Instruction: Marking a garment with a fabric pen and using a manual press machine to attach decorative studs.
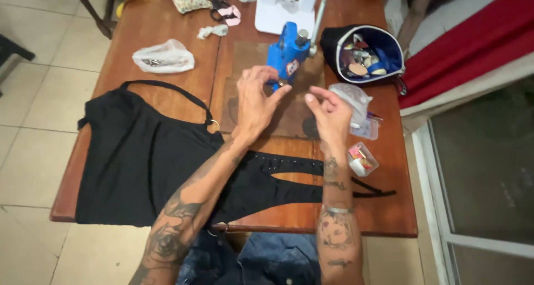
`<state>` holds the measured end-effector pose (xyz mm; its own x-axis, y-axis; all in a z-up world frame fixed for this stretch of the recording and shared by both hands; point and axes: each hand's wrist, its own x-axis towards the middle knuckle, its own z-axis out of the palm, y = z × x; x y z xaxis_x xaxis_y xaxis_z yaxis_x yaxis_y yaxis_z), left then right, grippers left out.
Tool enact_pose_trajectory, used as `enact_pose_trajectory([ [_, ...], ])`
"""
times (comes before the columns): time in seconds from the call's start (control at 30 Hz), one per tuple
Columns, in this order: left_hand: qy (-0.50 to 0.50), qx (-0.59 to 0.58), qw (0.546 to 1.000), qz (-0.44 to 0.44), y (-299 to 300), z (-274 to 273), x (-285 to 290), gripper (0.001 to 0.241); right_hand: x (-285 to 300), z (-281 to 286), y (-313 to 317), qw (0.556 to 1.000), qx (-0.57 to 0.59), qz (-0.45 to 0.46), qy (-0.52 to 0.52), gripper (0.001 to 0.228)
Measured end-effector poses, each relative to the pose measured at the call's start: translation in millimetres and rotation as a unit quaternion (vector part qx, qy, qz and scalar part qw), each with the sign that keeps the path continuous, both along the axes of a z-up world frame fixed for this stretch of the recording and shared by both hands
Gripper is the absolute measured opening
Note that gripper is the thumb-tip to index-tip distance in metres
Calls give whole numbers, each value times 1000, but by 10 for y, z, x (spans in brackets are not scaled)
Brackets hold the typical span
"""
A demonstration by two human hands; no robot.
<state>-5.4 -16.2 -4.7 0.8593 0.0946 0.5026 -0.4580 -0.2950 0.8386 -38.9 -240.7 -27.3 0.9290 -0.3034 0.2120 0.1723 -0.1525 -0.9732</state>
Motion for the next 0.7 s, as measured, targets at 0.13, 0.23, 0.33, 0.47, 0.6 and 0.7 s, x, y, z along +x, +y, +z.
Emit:
enact_pose_trajectory([
  [0.13,-34,87,996,8,-25,153,60,36,22,62,128,1000,-17,17,-14,32],
  [0.23,-5,115,993,-1,-121,79,219,52,55,15,176,1000,12,19,-20,33],
  [0.33,5,114,992,-60,-27,11,260,66,19,-3,142,999,23,16,-25,31],
  [0.47,-36,99,988,-113,302,-165,330,47,35,-9,119,999,20,7,-28,26],
  [0.6,-39,86,988,-124,727,-71,130,33,47,14,216,1000,-8,3,-28,25],
  [0.7,60,-79,995,-6,862,-215,75,20,269,-46,317,999,-27,-1,-23,30],
])
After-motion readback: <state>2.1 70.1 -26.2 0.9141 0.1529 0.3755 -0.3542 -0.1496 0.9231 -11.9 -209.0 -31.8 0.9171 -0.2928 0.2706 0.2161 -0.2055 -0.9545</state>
